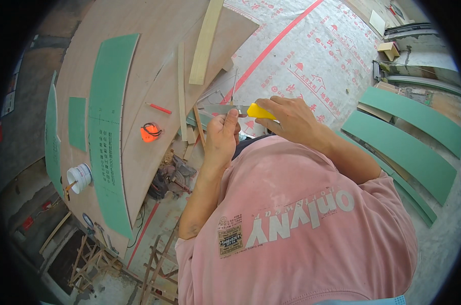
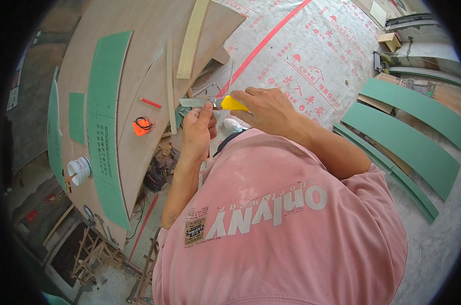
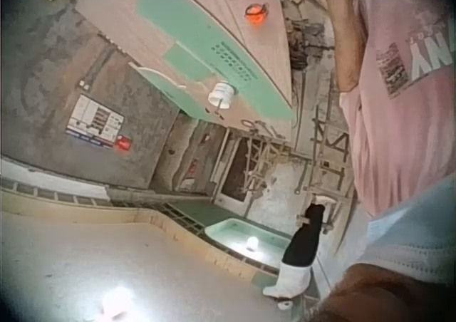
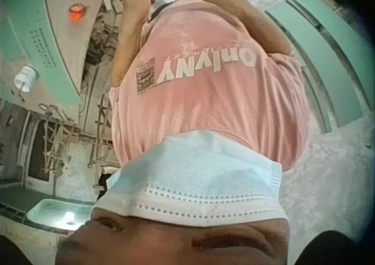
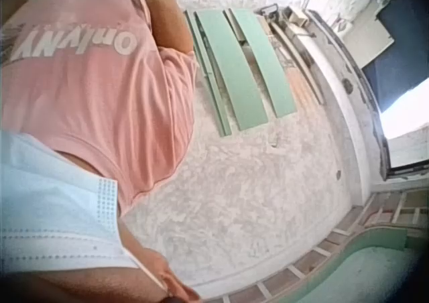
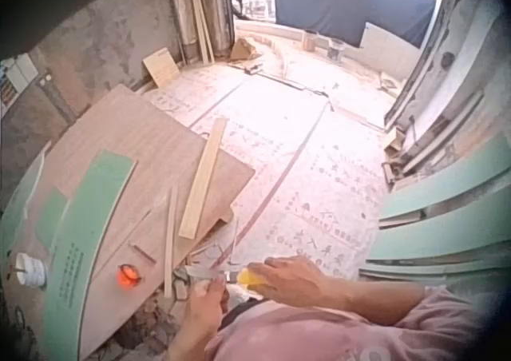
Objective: Measuring wooden strips and cutting them using a miter saw and utility knife.
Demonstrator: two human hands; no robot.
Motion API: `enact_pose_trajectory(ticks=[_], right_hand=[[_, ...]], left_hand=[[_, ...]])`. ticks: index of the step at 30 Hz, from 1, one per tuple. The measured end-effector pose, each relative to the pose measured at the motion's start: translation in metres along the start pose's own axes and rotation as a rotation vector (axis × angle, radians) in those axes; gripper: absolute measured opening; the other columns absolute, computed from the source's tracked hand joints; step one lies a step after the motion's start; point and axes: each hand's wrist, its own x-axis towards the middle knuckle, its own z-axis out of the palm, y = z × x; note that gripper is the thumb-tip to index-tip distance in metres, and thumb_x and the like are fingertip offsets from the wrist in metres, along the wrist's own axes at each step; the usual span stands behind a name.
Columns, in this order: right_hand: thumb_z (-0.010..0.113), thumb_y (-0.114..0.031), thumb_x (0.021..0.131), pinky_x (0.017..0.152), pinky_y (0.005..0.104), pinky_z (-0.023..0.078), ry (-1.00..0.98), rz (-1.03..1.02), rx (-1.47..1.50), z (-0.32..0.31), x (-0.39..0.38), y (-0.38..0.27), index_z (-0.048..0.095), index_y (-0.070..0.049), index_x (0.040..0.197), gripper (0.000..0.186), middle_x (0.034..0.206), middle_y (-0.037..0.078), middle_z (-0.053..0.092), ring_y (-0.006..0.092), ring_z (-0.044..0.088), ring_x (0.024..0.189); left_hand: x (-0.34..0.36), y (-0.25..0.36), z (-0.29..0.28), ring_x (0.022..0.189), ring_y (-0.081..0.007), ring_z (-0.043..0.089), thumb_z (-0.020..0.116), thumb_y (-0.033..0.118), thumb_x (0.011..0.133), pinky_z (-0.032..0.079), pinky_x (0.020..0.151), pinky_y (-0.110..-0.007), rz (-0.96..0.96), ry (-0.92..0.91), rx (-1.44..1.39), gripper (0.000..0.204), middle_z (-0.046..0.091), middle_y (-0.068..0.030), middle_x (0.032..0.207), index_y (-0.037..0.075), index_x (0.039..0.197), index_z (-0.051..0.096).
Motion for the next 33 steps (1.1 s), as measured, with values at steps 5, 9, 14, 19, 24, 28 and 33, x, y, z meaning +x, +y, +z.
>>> enact_pose_trajectory(ticks=[5, 9, 14, 19, 24, 28, 33], right_hand=[[0.066, -0.034, 0.093, 0.065, 0.0445, 0.051, 0.058, -0.010, 0.011, -0.003, 0.002, -0.002, 0.063, -0.010, 0.116, 0.034, 0.090, 0.013, 0.069, 0.0334, 0.067, 0.077], [0.065, -0.033, 0.093, 0.065, 0.0448, 0.051, 0.085, -0.021, 0.027, -0.002, 0.004, -0.001, 0.063, -0.010, 0.115, 0.032, 0.090, 0.013, 0.069, 0.0338, 0.067, 0.077], [0.066, -0.032, 0.093, 0.065, 0.0453, 0.051, 0.036, -0.002, 0.017, -0.002, 0.004, -0.003, 0.062, -0.010, 0.115, 0.032, 0.090, 0.013, 0.068, 0.0343, 0.067, 0.078], [0.067, -0.032, 0.092, 0.065, 0.0453, 0.051, 0.046, -0.010, 0.035, -0.005, 0.005, -0.005, 0.062, -0.010, 0.114, 0.032, 0.090, 0.013, 0.068, 0.0343, 0.067, 0.078], [0.072, -0.024, 0.088, 0.068, 0.0410, 0.052, 0.058, -0.011, 0.027, -0.005, 0.007, -0.004, 0.064, -0.006, 0.118, 0.036, 0.096, 0.013, 0.070, 0.0318, 0.068, 0.080], [0.072, -0.024, 0.088, 0.068, 0.0416, 0.052, 0.090, -0.020, 0.042, -0.006, 0.008, -0.005, 0.064, -0.006, 0.117, 0.035, 0.096, 0.013, 0.070, 0.0316, 0.068, 0.080], [0.071, -0.025, 0.089, 0.068, 0.0419, 0.052, 0.010, -0.007, 0.016, -0.007, 0.009, -0.004, 0.064, -0.007, 0.117, 0.034, 0.096, 0.013, 0.070, 0.0314, 0.068, 0.079]], left_hand=[[-0.001, 0.001, 0.007, 0.056, -0.0071, 0.036, 0.055, 0.051, 0.100, 0.027, 0.051, -0.026, 0.133, 0.191, 0.282, 0.057, 0.042, 0.0030, 0.059, 0.001, 0.072, 0.060], [0.001, -0.003, 0.002, 0.056, -0.0079, 0.036, 0.054, 0.053, 0.100, 0.029, 0.054, -0.027, 0.135, 0.205, 0.347, 0.060, 0.043, 0.0030, 0.059, 0.001, 0.072, 0.062], [-0.002, 0.007, 0.008, 0.050, -0.0030, 0.032, 0.060, 0.053, 0.097, 0.023, 0.044, -0.023, 0.054, 0.082, 0.008, 0.051, 0.041, 0.0066, 0.059, 0.006, 0.076, 0.061], [-0.003, 0.007, 0.009, 0.055, -0.0055, 0.034, 0.058, 0.054, 0.098, 0.026, 0.049, -0.025, 0.114, 0.160, 0.175, 0.055, 0.042, 0.0044, 0.061, 0.002, 0.078, 0.063], [-0.001, 0.005, 0.007, 0.058, -0.0079, 0.037, 0.055, 0.057, 0.098, 0.030, 0.054, -0.027, 0.187, 0.231, 0.340, 0.062, 0.043, 0.0026, 0.061, -0.001, 0.075, 0.061], [-0.001, 0.004, 0.007, 0.058, -0.0075, 0.037, 0.056, 0.056, 0.098, 0.029, 0.053, -0.026, 0.189, 0.266, 0.357, 0.061, 0.043, 0.0027, 0.060, 0.001, 0.073, 0.058], [-0.003, 0.014, 0.007, 0.054, -0.0049, 0.029, 0.059, 0.044, 0.100, 0.025, 0.050, -0.024, 0.063, 0.121, 0.034, 0.043, 0.036, 0.0066, 0.066, 0.003, 0.086, 0.056]])
